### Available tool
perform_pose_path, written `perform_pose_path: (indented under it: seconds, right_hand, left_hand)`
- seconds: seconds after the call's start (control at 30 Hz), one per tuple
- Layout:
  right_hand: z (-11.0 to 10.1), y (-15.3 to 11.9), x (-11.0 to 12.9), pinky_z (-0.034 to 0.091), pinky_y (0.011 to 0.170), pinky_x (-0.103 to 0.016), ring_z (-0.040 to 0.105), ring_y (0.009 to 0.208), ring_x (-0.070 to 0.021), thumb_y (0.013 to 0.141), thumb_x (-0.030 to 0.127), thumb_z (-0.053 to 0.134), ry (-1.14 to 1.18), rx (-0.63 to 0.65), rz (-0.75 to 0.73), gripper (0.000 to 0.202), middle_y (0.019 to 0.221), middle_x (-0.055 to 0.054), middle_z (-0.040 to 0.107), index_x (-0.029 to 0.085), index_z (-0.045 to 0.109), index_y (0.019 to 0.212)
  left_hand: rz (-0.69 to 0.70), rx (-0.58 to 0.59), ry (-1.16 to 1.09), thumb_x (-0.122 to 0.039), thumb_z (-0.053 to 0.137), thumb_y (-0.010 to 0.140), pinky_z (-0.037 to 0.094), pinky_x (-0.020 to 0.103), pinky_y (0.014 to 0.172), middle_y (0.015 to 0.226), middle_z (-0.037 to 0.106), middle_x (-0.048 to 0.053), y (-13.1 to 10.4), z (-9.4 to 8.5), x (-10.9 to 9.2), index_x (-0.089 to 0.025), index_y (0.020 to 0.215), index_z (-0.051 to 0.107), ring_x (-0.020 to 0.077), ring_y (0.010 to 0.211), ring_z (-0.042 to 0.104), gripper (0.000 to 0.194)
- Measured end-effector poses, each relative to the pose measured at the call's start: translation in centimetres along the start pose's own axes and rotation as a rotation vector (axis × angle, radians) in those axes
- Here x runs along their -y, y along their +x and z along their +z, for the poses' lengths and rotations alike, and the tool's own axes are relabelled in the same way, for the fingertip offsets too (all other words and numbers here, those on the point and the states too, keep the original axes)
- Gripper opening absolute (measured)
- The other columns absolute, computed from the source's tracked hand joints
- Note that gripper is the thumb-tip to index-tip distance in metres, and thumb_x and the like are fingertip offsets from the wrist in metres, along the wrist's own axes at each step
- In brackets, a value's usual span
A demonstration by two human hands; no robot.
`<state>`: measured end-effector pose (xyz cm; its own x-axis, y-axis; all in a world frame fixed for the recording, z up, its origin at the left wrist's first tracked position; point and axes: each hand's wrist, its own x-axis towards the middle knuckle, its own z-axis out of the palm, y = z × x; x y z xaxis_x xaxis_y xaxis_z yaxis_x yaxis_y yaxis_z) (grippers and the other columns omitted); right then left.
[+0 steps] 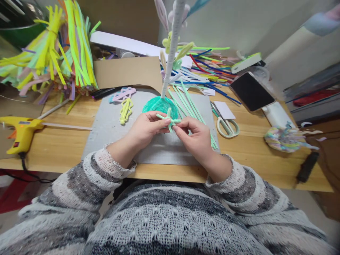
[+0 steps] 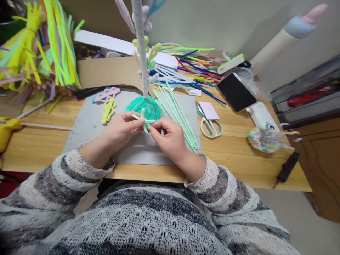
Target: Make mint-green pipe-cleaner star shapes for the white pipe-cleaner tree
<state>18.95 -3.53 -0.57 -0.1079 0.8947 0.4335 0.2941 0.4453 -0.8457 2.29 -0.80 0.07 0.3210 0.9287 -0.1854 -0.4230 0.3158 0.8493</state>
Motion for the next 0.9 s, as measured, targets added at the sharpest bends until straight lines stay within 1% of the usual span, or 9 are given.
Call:
perform_pose_path:
  seconds: [0.1, 0.23, 0.37, 0.47, 0.57, 0.67, 0.73, 0.83, 0.9]
  right_hand:
    - [0.0, -0.2, 0.1, 0.039, 0.056, -0.027, 0.048, 0.058, -0.0112, 0.084, 0.022, 0.064, -0.100, -0.027, -0.061, 0.015, 0.063, 0.003, 0.056, 0.020, 0.059, 0.070]
    - [0.0, -0.4, 0.2, 0.041, 0.058, -0.029, 0.049, 0.059, -0.0124, 0.086, 0.019, 0.061, -0.206, 0.006, -0.203, 0.013, 0.065, 0.001, 0.058, 0.022, 0.061, 0.074]
    - [-0.1, -0.4, 0.2, 0.041, 0.060, -0.030, 0.051, 0.061, -0.0129, 0.087, 0.017, 0.059, -0.234, 0.035, -0.243, 0.011, 0.069, 0.000, 0.060, 0.022, 0.062, 0.077]
    - [-0.1, -0.4, 0.2, 0.041, 0.059, -0.029, 0.049, 0.060, -0.0122, 0.086, 0.016, 0.060, -0.190, 0.032, -0.210, 0.011, 0.067, 0.001, 0.057, 0.021, 0.061, 0.076]
    - [0.0, -0.2, 0.1, 0.040, 0.058, -0.028, 0.048, 0.060, -0.0115, 0.085, 0.018, 0.061, -0.099, 0.020, -0.102, 0.011, 0.066, 0.002, 0.055, 0.020, 0.061, 0.074]
    - [0.1, -0.1, -0.1, 0.039, 0.058, -0.027, 0.049, 0.061, -0.0114, 0.085, 0.020, 0.062, -0.034, 0.031, -0.019, 0.011, 0.066, 0.002, 0.056, 0.020, 0.061, 0.074]
    - [0.1, 0.0, -0.3, 0.040, 0.059, -0.027, 0.049, 0.062, -0.0116, 0.084, 0.020, 0.062, -0.020, 0.039, -0.006, 0.011, 0.066, 0.002, 0.056, 0.020, 0.061, 0.073]
    - [-0.1, 0.3, -0.7, 0.039, 0.059, -0.027, 0.049, 0.062, -0.0117, 0.083, 0.022, 0.063, -0.004, 0.035, 0.010, 0.011, 0.067, 0.002, 0.056, 0.020, 0.061, 0.073]
    - [-0.3, 0.7, -1.0, 0.039, 0.058, -0.027, 0.049, 0.061, -0.0115, 0.083, 0.026, 0.063, 0.055, 0.027, 0.062, 0.010, 0.067, 0.002, 0.056, 0.020, 0.061, 0.075]
  left_hand:
    - [0.057, -0.058, 0.034, -0.026, 0.087, 0.057, 0.055, 0.024, 0.061, 0.064, 0.066, -0.002, 0.0, 0.1, 0.4, -0.015, 0.071, 0.068, 0.0099, 0.060, 0.062, 0.027]
    - [0.081, -0.087, 0.043, -0.026, 0.087, 0.056, 0.055, 0.025, 0.061, 0.062, 0.065, -0.003, 0.0, 0.1, 0.7, -0.015, 0.072, 0.066, 0.0093, 0.057, 0.062, 0.029]
    - [0.084, -0.101, 0.044, -0.025, 0.086, 0.058, 0.055, 0.026, 0.063, 0.065, 0.067, -0.002, 0.0, 0.2, 0.6, -0.015, 0.072, 0.066, 0.0097, 0.057, 0.062, 0.027]
    - [0.034, -0.075, -0.003, -0.023, 0.085, 0.059, 0.054, 0.025, 0.064, 0.067, 0.067, -0.002, -0.1, 0.2, 0.4, -0.014, 0.072, 0.067, 0.0095, 0.061, 0.063, 0.024]
    - [-0.062, -0.012, -0.075, -0.023, 0.085, 0.060, 0.053, 0.023, 0.064, 0.069, 0.067, 0.000, 0.1, 0.1, 0.3, -0.013, 0.072, 0.068, 0.0092, 0.064, 0.062, 0.023]
    - [-0.108, 0.032, -0.114, -0.024, 0.085, 0.061, 0.053, 0.022, 0.065, 0.065, 0.065, -0.001, 0.3, -0.1, 0.4, -0.013, 0.068, 0.068, 0.0086, 0.062, 0.061, 0.022]
    - [-0.114, 0.029, -0.127, -0.024, 0.086, 0.060, 0.053, 0.023, 0.065, 0.063, 0.064, -0.001, 0.3, -0.2, 0.4, -0.013, 0.067, 0.068, 0.0087, 0.062, 0.060, 0.022]
    - [-0.104, 0.002, -0.119, -0.023, 0.086, 0.059, 0.053, 0.024, 0.068, 0.067, 0.066, -0.001, 0.3, -0.3, 0.3, -0.013, 0.069, 0.068, 0.0094, 0.065, 0.062, 0.023]
    - [-0.093, -0.017, -0.086, -0.021, 0.086, 0.059, 0.053, 0.023, 0.066, 0.069, 0.067, 0.000, 0.2, -0.3, 0.2, -0.013, 0.071, 0.067, 0.0095, 0.066, 0.063, 0.024]
